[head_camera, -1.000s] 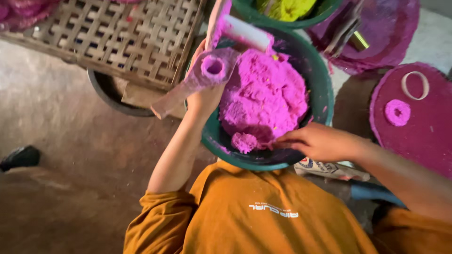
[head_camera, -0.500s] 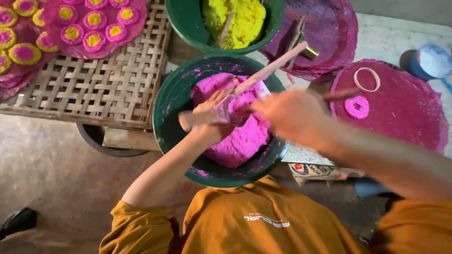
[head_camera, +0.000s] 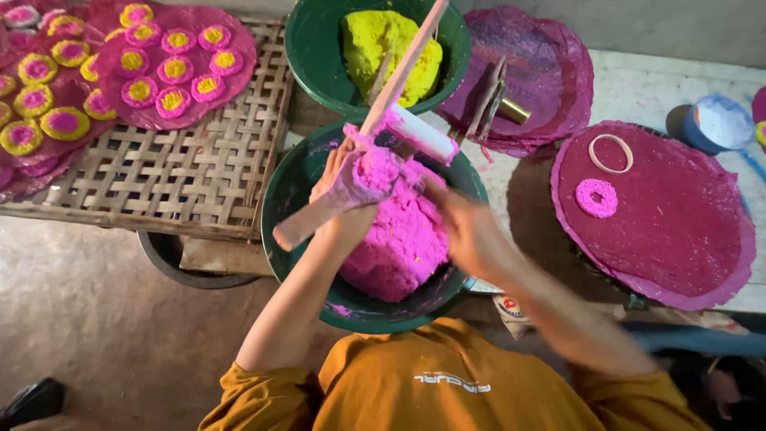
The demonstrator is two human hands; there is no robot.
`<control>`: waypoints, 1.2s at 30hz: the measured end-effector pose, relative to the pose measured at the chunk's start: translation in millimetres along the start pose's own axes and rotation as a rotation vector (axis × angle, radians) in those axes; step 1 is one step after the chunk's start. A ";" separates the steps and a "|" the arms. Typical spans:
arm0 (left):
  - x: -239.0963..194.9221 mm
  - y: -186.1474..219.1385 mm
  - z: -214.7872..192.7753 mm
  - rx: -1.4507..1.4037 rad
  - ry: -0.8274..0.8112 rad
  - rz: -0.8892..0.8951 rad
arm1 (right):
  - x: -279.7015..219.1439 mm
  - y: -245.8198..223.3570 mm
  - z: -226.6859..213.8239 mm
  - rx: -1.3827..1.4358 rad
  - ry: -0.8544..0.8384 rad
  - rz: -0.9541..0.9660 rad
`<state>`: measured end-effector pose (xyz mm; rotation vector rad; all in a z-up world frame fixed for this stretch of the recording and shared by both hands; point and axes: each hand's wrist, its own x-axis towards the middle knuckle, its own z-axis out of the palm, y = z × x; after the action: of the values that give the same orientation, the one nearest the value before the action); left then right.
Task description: The person shapes vibrant pink and yellow dough into patterns on a circular base using wooden molds and various hand tools. They scoop the material from large buckets, press it into specific shapes, and smooth the surface of the developing patterns.
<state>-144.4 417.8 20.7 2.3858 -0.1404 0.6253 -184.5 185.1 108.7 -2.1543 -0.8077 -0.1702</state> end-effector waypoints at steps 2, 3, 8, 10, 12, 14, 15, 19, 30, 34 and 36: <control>11.1 -0.2 -7.2 0.243 -0.096 -0.137 | -27.6 12.3 20.3 0.075 -0.082 0.233; 14.2 -1.6 -11.0 0.203 -0.109 -0.128 | -36.7 18.8 23.4 0.110 -0.129 0.347; 13.0 -1.4 -7.3 0.248 -0.038 -0.037 | -32.9 45.8 -4.2 0.407 -0.119 0.446; 16.0 6.8 12.0 0.380 0.054 -0.024 | -25.7 51.7 1.8 0.310 -0.027 0.369; 23.0 6.3 18.3 0.370 0.017 -0.136 | -23.4 51.5 19.7 0.066 0.044 0.118; 28.2 -1.6 11.1 0.218 -0.155 -0.374 | -25.7 46.4 30.4 0.066 0.045 0.069; 28.4 -6.6 4.8 0.209 -0.084 -0.265 | -27.4 42.0 28.6 0.062 0.041 0.049; 13.4 -21.4 -20.5 0.181 0.037 0.031 | -0.1 20.5 -34.3 -0.230 -0.264 0.278; -20.4 -3.5 2.6 -0.838 -0.442 -0.200 | 35.4 -23.9 -2.6 -1.000 -0.472 -0.646; -25.3 -18.7 -36.8 -0.171 -0.347 -0.201 | 33.1 -56.3 -63.5 -1.005 -0.516 -0.327; -9.1 -23.1 -45.1 -0.022 -0.340 -0.111 | 43.8 -71.1 -84.6 -1.012 -0.477 -0.301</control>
<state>-164.6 463.5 33.4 2.4414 -0.1582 0.1614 -180.6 177.7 227.3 -3.0588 -1.5617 -0.2599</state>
